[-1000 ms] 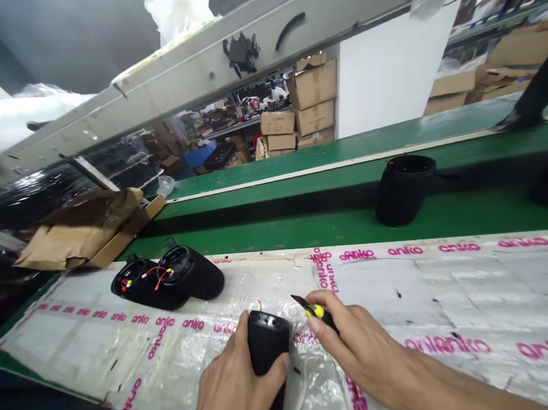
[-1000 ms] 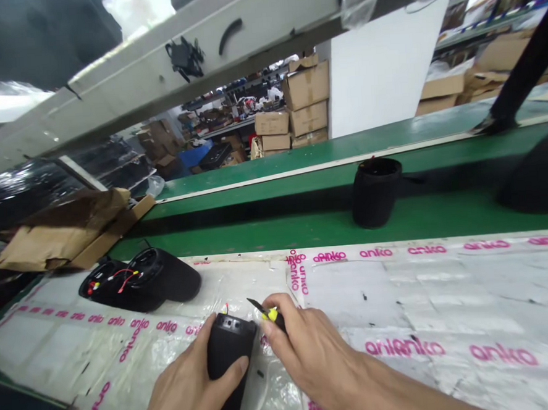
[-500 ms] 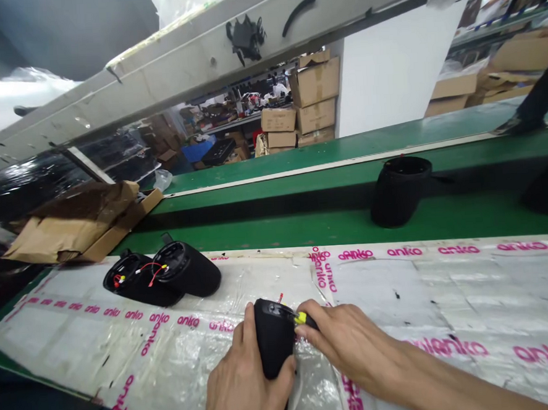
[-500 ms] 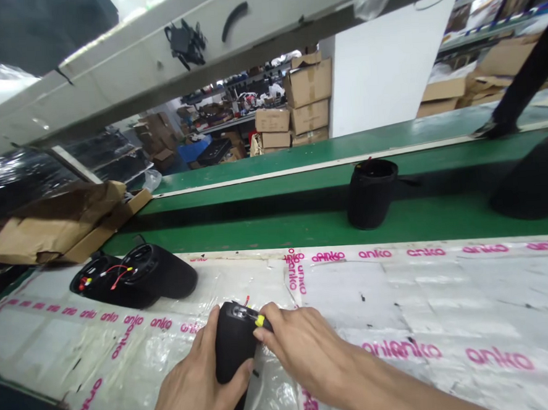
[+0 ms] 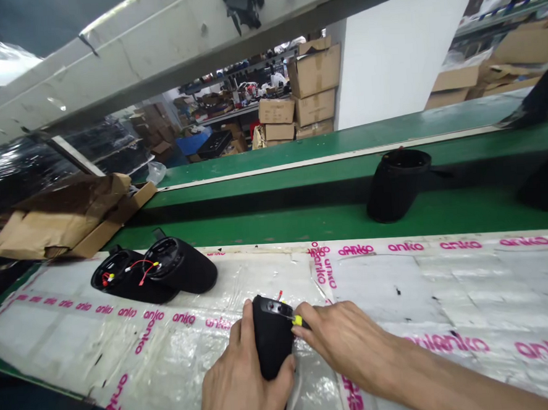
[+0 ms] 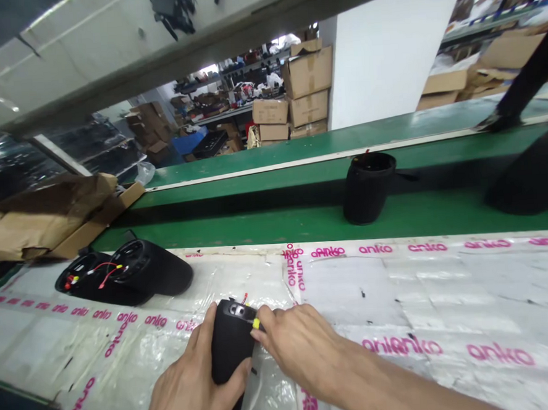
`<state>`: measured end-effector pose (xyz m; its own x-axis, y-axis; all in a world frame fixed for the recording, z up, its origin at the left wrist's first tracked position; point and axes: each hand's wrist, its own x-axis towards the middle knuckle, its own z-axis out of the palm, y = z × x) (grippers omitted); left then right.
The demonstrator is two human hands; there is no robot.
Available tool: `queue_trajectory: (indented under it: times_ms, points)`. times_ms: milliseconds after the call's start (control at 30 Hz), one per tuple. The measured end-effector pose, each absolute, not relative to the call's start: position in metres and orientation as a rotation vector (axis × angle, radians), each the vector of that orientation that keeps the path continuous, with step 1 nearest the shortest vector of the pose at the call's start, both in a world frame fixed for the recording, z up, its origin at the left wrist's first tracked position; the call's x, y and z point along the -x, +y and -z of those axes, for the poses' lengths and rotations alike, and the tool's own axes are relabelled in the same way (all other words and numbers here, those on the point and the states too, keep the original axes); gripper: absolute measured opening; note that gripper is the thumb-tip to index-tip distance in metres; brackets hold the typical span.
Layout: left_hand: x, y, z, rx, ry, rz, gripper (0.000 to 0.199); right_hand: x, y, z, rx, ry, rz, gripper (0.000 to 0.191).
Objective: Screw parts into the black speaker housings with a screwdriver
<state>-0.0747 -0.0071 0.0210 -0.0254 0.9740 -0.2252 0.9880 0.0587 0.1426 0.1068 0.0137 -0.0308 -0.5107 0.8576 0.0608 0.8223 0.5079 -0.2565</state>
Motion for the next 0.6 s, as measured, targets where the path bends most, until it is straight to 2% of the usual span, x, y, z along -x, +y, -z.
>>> queue_trajectory:
  times_ms: [333,600]
  points:
    - [0.083,-0.002,-0.014,-1.963,1.976,-0.027,0.085,-0.094,0.015,0.024,1.537,-2.631,-0.085,0.019]
    - [0.091,0.004,-0.016,-1.891,1.929,-0.032,0.083,-0.090,0.026,0.024,1.469,-2.593,-0.132,0.017]
